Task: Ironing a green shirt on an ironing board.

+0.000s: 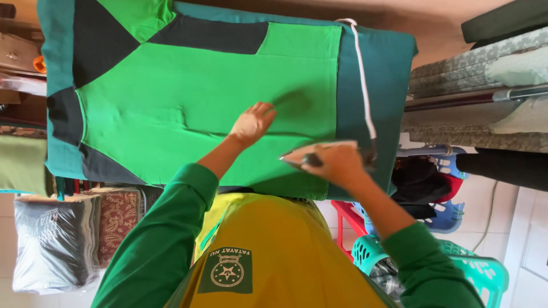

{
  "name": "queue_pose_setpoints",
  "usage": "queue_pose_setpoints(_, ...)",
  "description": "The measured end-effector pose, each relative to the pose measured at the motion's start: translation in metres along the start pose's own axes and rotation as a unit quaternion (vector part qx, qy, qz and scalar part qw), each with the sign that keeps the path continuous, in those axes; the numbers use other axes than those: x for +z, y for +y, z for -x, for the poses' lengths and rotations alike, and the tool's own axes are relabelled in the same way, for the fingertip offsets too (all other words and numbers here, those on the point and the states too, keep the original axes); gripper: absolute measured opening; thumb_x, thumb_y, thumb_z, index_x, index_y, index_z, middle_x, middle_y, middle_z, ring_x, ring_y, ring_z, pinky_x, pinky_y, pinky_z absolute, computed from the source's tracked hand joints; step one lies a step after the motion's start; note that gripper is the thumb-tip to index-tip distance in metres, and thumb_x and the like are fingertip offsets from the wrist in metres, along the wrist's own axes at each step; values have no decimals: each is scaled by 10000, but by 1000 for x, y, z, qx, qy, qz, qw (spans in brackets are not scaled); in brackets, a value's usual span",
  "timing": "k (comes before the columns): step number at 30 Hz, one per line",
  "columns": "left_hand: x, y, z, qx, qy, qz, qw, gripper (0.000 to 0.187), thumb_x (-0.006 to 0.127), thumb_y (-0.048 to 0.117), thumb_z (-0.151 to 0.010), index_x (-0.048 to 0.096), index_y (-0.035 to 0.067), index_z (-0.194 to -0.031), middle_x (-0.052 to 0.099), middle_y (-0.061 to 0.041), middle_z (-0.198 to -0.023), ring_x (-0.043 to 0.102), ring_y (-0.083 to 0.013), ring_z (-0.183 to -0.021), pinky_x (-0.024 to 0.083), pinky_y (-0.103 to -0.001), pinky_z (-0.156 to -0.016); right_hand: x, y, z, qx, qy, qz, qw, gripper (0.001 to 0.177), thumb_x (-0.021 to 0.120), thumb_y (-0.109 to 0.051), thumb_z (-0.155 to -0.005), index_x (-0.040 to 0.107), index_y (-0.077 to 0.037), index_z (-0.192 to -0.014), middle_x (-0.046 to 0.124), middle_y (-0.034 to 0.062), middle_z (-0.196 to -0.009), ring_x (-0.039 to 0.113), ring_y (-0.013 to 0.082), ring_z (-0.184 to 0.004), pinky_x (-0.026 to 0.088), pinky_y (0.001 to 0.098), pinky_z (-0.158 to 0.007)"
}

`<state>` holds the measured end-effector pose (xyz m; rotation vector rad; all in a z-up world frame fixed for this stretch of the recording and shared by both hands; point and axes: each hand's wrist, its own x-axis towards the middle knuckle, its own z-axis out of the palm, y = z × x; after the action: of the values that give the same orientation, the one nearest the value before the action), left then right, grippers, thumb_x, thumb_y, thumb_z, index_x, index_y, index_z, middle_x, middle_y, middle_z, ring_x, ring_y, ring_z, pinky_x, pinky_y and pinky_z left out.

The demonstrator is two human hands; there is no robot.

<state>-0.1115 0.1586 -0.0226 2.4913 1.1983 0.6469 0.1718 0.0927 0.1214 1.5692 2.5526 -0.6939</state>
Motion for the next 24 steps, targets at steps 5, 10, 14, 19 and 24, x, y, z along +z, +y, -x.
queue_pose_setpoints(5,6,-11,-38,28,-42,-10,999,205,623,125,-886,652,72,-1082,623,-121,-1164,622,-325,-1088,549,-429,-867,76,-56,4,22,-12,-17,1000,546,687,-631,-850,665,-119,-1040,696,162,-712,681,363,-624,518,519,-571)
queue_pose_setpoints(10,21,-11,-66,100,-72,-71,990,178,630,98,-820,676,65,-988,608,-100,-1077,624,-286,-1035,556,-396,-809,105,-73,6,25,60,-48,997,533,734,-543,-840,656,-78,-1091,686,136,-679,676,330,-558,513,476,-498)
queue_pose_setpoints(14,33,-10,-78,129,-135,-80,979,52,646,106,-815,680,78,-785,605,-92,-1009,619,-275,-984,570,-382,-773,91,-59,6,53,99,-45,993,521,780,-486,-786,663,-75,-1085,685,134,-681,667,333,-530,512,457,-464)
queue_pose_setpoints(19,51,-5,-86,123,-213,-106,964,96,663,107,-789,695,53,-716,625,-128,-961,639,-301,-955,598,-397,-713,82,-46,1,80,114,-51,989,489,791,-482,-798,652,-83,-1044,675,128,-652,664,340,-528,511,457,-466)
queue_pose_setpoints(24,73,6,-88,177,-263,-157,935,180,668,256,-794,753,122,-708,651,-216,-845,639,-429,-824,610,-457,-609,81,-45,0,82,89,-41,992,487,794,-475,-791,641,-73,-1020,661,121,-615,660,331,-511,511,450,-450)
